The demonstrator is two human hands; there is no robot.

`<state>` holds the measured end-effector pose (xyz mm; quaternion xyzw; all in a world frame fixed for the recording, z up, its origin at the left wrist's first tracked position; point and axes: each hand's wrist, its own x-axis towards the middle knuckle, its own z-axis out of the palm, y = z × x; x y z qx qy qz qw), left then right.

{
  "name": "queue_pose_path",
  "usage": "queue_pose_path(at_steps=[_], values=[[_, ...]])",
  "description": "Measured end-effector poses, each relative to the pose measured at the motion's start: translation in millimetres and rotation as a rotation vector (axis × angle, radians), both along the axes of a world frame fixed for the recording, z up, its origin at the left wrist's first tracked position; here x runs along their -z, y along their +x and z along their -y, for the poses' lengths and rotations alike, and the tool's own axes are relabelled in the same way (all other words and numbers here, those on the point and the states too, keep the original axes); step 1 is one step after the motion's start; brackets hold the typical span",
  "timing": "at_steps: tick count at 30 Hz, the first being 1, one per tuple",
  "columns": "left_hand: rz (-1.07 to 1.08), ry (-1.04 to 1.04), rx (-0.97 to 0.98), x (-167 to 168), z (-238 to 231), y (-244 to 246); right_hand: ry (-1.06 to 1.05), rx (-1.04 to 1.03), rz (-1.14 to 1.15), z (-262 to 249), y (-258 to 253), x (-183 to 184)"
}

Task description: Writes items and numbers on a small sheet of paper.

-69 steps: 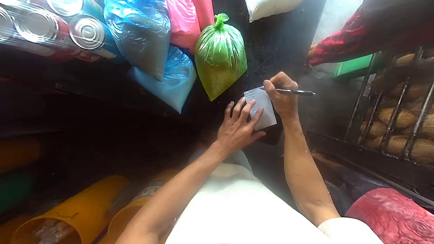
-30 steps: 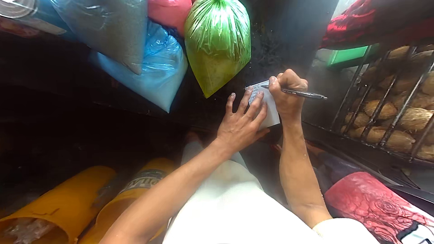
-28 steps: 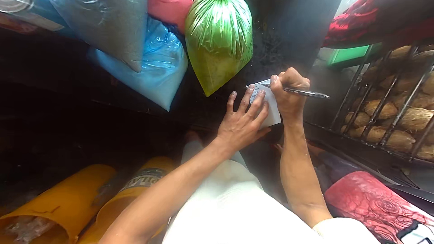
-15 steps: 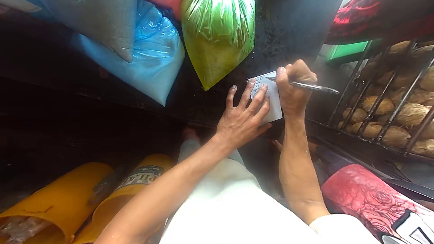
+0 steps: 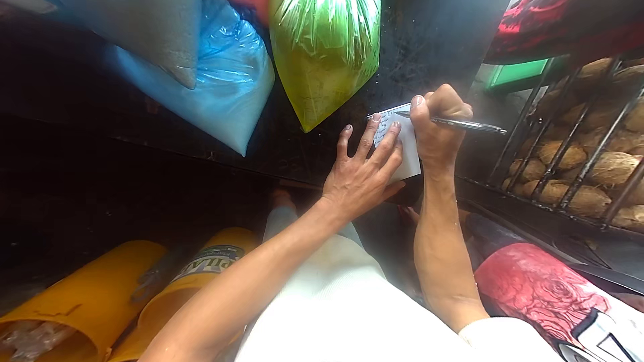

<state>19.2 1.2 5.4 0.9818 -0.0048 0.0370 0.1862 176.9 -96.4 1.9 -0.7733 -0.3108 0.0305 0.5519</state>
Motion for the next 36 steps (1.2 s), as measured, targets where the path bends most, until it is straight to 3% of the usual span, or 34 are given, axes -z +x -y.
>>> queue_pose_path(at_steps=[18,23,36], values=[[-0.006,-0.005,0.002,0.2,-0.2,-0.4,0.021,0.008,0.008,-0.3,-1.5,0.4],[0.028,-0.009,0.000,2.4,0.4,-0.7,0.126,0.037,-0.075,2.4,0.4,0.9],[0.015,0.007,-0.005,1.9,0.4,-1.2,0.018,-0.010,-0.024,2.8,-1.1,-0.4]])
